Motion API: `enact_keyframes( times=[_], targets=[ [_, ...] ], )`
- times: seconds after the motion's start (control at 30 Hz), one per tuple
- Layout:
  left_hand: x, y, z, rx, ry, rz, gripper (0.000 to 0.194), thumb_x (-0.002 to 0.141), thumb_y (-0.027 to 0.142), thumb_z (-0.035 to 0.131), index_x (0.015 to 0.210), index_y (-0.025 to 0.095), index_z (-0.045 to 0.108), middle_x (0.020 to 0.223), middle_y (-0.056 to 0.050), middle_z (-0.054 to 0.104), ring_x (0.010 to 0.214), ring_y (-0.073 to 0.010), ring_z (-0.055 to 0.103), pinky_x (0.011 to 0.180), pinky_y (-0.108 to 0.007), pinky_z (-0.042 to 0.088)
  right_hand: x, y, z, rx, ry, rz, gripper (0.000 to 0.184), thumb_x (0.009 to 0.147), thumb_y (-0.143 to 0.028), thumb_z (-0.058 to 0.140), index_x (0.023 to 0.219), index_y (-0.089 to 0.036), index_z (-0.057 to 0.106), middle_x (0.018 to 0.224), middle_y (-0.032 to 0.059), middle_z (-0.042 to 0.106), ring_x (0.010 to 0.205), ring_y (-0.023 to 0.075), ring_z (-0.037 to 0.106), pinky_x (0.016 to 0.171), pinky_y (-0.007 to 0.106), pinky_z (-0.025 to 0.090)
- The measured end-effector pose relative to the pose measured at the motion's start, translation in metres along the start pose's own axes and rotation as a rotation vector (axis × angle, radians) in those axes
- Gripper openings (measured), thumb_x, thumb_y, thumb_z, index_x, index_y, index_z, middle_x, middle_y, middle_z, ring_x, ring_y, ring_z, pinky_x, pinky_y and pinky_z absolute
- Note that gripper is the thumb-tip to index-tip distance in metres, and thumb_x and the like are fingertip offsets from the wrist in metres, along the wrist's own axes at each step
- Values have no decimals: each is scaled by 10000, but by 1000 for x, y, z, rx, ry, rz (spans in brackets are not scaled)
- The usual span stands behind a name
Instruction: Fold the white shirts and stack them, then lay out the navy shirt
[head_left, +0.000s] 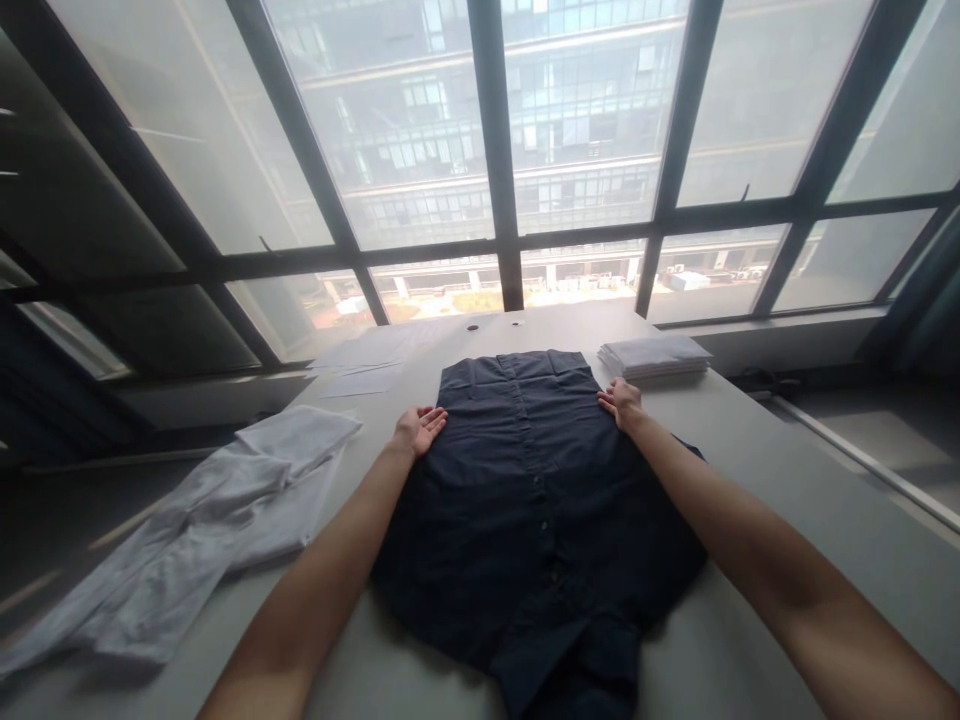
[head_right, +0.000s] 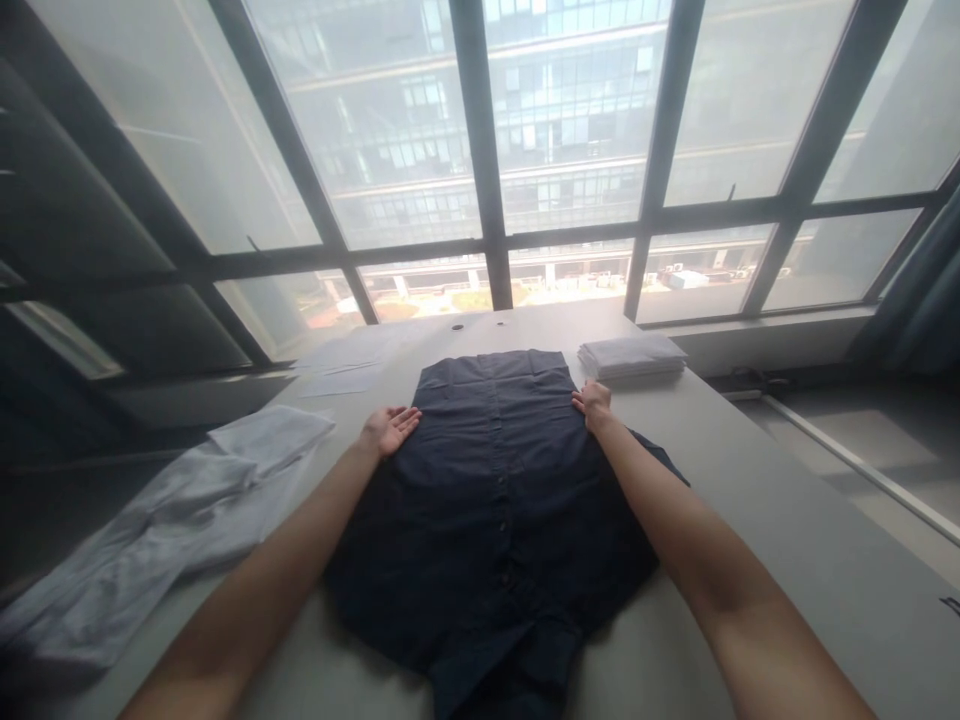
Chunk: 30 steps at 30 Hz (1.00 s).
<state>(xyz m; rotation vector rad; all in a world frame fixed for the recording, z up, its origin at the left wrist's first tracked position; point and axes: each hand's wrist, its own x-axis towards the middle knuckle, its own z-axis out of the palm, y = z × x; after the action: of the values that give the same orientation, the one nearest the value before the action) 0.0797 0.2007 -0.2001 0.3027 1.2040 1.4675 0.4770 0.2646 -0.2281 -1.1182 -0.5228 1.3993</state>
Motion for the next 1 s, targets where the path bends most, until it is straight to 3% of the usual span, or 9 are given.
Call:
enact_keyframes(
  times=[0.1, 0.23, 0.33, 0.43, 0.53, 0.67, 0.8, 0.9, 1.0],
  targets=[
    [6, -6, 26, -76, -22, 52, 273, 1042, 209, 327, 1203, 207, 547, 1062, -100, 709, 765, -145, 711, 720, -254, 581, 3, 13, 34, 54, -8, -23, 283, 1047, -350, 335, 1165, -248, 571, 1074, 41, 679, 842, 125, 683, 692, 223, 594],
    [7, -45, 80, -131, -229, 12, 351, 1075, 362, 316, 1109, 172, 609, 1136, -142, 708, 960, -209, 731, 816, -320, 596, -10, 53, 90, 86, -211, 53, 386, 1045, -443, 329, 1142, -214, 625, 1135, 94, 696, 1024, 178, 692, 880, 327, 596],
    [11, -72, 103, -129, -319, -69, 419, 1089, 402, 271, 1101, 156, 610, 1169, -176, 690, 1015, -243, 727, 831, -374, 604, -11, 73, 108, 80, -317, 134, 435, 1042, -470, 324, 1170, -192, 633, 1166, 143, 684, 1078, 218, 688, 918, 403, 587],
    [22, -76, 98, -98, -339, -146, 352, 1079, 391, 341, 1126, 153, 597, 1165, -193, 677, 1006, -270, 728, 840, -428, 605, 9, 67, 94, 90, -304, 148, 484, 1055, -471, 256, 1243, -195, 606, 1266, 168, 639, 1161, 225, 658, 952, 433, 569],
    [38, -50, 72, -93, -305, -143, 295, 1050, 378, 449, 1166, 144, 585, 1168, -210, 664, 986, -289, 725, 834, -451, 602, 39, 40, 64, 117, -205, 93, 530, 1063, -469, 167, 1366, -229, 529, 1440, 161, 531, 1318, 206, 555, 1028, 440, 520],
    [62, -7, 46, -175, -148, -7, 351, 1092, 321, 239, 1272, 192, 512, 1186, -154, 653, 897, -188, 718, 774, -314, 592, 70, 10, 42, 142, -114, 24, 519, 1058, -475, 187, 1451, -271, 457, 1578, 106, 398, 1448, 186, 403, 1107, 434, 451],
    [78, -6, 65, -243, -172, 53, 393, 1095, 382, 228, 1277, 209, 529, 1215, -127, 662, 938, -171, 714, 803, -279, 583, 74, 21, 76, 166, -199, 49, 513, 1047, -517, 246, 1384, -259, 534, 1510, 97, 498, 1363, 191, 504, 1085, 402, 476],
    [83, -37, 101, -252, -308, -10, 450, 1080, 464, 309, 1235, 149, 591, 1224, -181, 670, 1054, -248, 706, 874, -368, 592, 67, 49, 117, 185, -327, 124, 551, 1039, -567, 256, 1313, -221, 588, 1325, 126, 642, 1201, 216, 629, 1000, 412, 545],
    [87, -67, 127, -249, -375, -99, 482, 1080, 457, 313, 1290, 109, 572, 1274, -235, 643, 1129, -292, 680, 889, -416, 594, 64, 73, 141, 181, -384, 196, 603, 1041, -574, 225, 1307, -168, 583, 1251, 170, 662, 1132, 233, 662, 942, 413, 576]
  ],
)
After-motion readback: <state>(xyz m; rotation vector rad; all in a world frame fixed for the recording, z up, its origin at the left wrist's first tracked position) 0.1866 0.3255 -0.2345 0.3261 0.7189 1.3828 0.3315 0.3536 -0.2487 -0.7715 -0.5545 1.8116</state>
